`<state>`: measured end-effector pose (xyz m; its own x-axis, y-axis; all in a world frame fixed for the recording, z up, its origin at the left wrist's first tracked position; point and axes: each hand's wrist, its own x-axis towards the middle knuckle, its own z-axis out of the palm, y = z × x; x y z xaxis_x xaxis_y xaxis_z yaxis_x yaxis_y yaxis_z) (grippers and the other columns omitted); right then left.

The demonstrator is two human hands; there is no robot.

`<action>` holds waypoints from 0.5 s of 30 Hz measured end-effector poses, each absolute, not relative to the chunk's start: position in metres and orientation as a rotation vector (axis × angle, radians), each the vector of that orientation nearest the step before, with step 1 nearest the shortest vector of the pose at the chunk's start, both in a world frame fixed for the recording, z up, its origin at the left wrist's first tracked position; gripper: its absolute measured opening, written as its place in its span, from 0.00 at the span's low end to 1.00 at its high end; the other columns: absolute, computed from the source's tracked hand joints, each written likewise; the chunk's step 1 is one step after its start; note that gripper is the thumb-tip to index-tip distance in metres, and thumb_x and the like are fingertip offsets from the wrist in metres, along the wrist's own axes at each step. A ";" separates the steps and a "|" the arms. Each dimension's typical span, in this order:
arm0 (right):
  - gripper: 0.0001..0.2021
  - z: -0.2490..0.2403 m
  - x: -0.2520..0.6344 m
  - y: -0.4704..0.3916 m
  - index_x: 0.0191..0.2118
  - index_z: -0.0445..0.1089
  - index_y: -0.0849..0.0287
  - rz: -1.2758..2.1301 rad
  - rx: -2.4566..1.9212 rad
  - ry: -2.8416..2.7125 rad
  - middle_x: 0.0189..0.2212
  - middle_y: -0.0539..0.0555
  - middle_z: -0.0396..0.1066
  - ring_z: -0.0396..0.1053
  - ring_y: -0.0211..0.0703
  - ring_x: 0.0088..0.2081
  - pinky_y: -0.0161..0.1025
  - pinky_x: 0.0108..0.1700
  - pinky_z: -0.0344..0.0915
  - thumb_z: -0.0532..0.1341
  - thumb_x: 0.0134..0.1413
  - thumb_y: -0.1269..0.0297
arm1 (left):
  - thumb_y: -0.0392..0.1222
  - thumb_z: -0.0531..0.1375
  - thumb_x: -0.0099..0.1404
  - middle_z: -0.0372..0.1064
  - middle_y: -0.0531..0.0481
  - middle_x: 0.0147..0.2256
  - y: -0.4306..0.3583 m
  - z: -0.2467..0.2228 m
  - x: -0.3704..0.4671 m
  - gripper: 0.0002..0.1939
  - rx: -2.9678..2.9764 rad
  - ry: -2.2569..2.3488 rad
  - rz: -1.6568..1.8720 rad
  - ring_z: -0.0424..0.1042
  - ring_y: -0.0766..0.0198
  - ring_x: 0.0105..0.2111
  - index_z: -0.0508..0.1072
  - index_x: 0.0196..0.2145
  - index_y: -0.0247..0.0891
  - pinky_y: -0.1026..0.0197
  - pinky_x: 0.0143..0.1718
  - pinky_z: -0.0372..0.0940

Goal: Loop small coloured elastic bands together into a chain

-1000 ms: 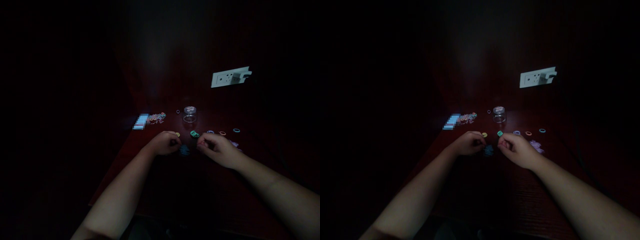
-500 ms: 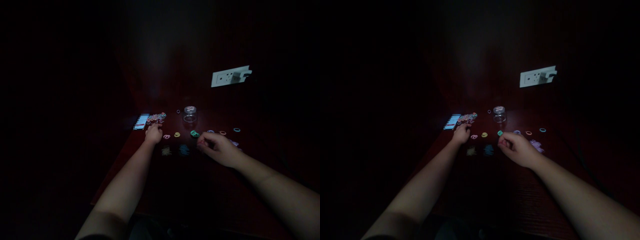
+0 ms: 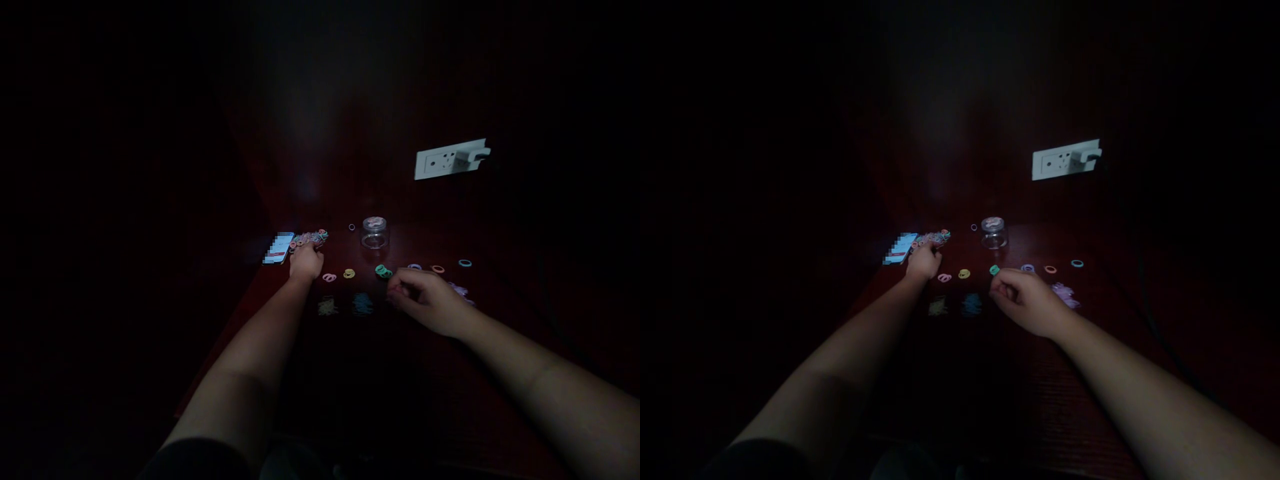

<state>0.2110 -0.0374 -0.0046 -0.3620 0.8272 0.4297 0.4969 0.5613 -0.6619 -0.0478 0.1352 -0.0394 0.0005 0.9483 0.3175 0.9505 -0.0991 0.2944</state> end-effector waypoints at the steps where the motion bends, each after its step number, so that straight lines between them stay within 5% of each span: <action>1: 0.07 -0.005 0.211 -0.038 0.29 0.67 0.59 0.555 -1.061 -2.030 0.22 0.49 0.62 0.60 0.37 0.25 0.35 0.27 0.57 0.58 0.58 0.65 | 0.42 0.54 0.65 0.73 0.40 0.49 0.137 -0.040 -0.048 0.17 -2.205 -2.111 -0.704 0.69 0.48 0.52 0.72 0.51 0.41 0.49 0.54 0.62; 15: 0.07 -0.004 0.209 -0.039 0.29 0.66 0.59 0.585 -1.061 -2.025 0.22 0.48 0.62 0.59 0.36 0.25 0.34 0.26 0.56 0.58 0.58 0.65 | 0.39 0.54 0.66 0.74 0.42 0.45 0.145 -0.039 -0.051 0.11 -2.188 -2.052 -0.815 0.72 0.53 0.46 0.72 0.43 0.40 0.55 0.50 0.64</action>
<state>0.2085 -0.0390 -0.0043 -0.3639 0.8343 0.4142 0.4851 0.5493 -0.6804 -0.0515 0.1449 -0.0391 -0.0086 0.9205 0.3907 0.9377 -0.1283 0.3229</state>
